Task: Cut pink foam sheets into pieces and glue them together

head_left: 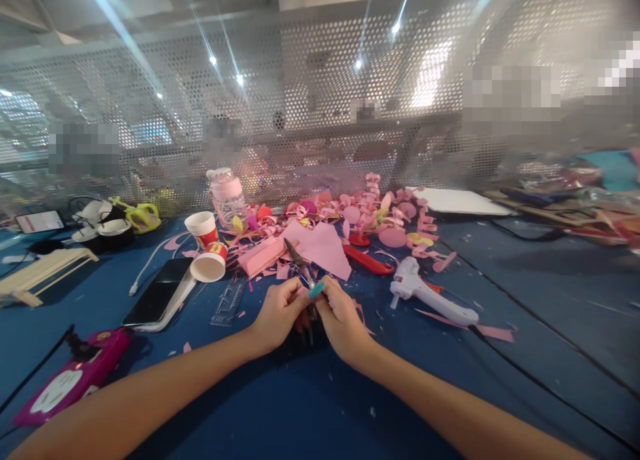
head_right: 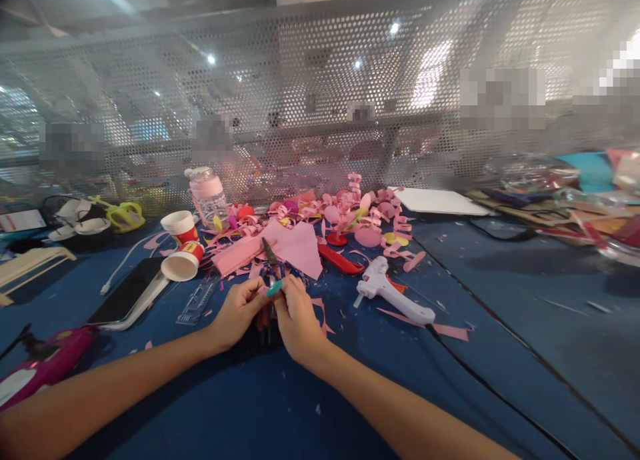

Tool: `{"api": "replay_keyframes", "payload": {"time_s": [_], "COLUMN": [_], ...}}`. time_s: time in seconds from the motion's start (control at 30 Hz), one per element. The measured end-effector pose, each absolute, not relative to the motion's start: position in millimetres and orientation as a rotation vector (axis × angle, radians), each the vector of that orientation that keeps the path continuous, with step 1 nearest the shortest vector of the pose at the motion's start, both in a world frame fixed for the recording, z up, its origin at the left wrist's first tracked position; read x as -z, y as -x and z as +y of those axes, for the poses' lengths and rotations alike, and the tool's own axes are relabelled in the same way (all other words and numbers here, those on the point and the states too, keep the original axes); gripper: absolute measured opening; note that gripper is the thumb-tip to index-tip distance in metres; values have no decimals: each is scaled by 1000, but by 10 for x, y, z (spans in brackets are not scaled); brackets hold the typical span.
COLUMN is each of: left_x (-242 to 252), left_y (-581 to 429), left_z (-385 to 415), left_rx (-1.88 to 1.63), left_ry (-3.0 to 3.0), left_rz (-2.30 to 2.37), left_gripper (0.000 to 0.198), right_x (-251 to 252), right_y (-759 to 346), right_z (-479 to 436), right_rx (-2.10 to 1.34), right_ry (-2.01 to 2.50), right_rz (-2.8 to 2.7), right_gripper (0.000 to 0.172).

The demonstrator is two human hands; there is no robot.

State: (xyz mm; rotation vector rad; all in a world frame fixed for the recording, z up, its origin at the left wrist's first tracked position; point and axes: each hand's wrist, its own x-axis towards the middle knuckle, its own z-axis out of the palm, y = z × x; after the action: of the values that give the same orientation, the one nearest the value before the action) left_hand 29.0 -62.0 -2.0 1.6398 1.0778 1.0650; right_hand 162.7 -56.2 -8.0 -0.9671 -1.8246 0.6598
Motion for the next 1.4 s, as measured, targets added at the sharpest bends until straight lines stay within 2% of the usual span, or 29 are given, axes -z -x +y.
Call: {"api": "replay_keyframes", "payload": {"time_s": [0.3,0.57,0.9,1.2,1.4], "left_x": [45,63,47,41,21], "left_y": [-292,-290,-264,-250,-250], "left_z": [-600,-529,-588,-597,-600], "left_rx": [-1137,-1163,-1084,-1071,-1003], "left_ry": [-1636,-1361,-1546,-1675,-1637], "left_rz": [1216,1177,1013,951,901], "left_gripper": [34,42,38,37,36], "right_x": [29,39,25,-33,-5], "right_y": [-1604,-1695,-1724,-1716,-1720], "right_z": [-597,-527,-468,-520,-489], "right_rx": [-682,-904,-872,-1105,-1207], "right_ry": [995,898,791,954,944], "right_rz": [-1819,-1745,-1834,-1760,-1658], "right_gripper": [28,32,33,30,38]}}
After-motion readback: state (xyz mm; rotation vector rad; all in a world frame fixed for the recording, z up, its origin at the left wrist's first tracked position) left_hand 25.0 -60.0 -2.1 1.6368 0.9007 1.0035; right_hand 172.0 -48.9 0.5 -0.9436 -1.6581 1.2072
